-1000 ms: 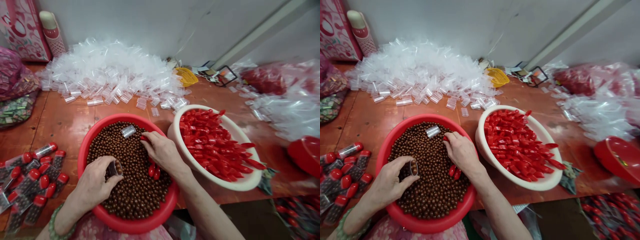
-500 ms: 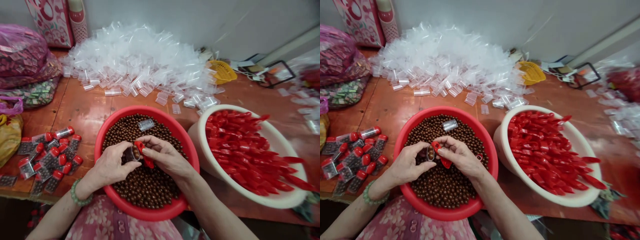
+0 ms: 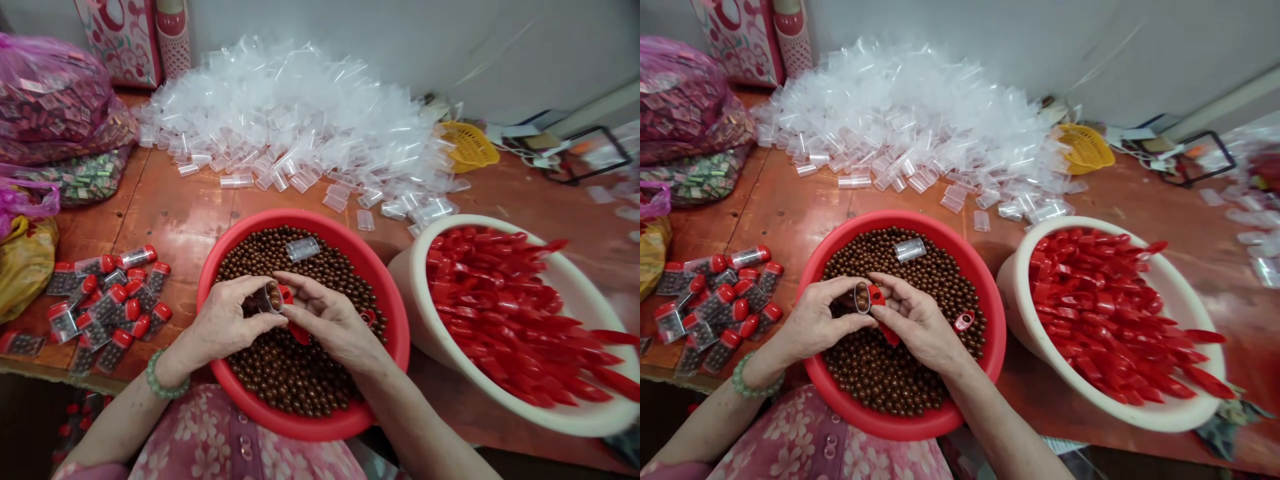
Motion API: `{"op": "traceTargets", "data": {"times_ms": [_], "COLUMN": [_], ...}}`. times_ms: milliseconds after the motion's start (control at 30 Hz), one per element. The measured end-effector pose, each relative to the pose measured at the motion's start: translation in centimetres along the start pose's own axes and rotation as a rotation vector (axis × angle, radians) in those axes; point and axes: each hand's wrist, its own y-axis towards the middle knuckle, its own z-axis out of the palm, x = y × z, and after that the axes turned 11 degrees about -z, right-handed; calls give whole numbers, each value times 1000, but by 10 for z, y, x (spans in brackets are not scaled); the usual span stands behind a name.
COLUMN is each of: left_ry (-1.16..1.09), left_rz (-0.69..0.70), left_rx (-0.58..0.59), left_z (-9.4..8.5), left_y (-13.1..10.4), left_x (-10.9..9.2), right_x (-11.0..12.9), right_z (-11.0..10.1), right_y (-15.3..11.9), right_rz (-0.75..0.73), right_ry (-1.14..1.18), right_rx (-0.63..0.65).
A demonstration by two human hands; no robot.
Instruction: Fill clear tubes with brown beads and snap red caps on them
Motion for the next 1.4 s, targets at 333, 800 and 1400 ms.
{"op": "traceTargets", "data": {"times_ms": [333,800,1400], "left_ry": [-292,-582,-904], "left_rz": [-131,-195,-235], "left_rx": [369,419,399], "left_z": [-8,-6,-12], "left_y": [3,9,12], "left_x": [1,2,11], "right_x": [9,23,16], "right_z": [-10,-6,-22], "right_y": [2,14,2], "right_rz": [-4,-462,-431], "right_ry": [130,-529,-581], "right_rx": [-163,6,-137]}}
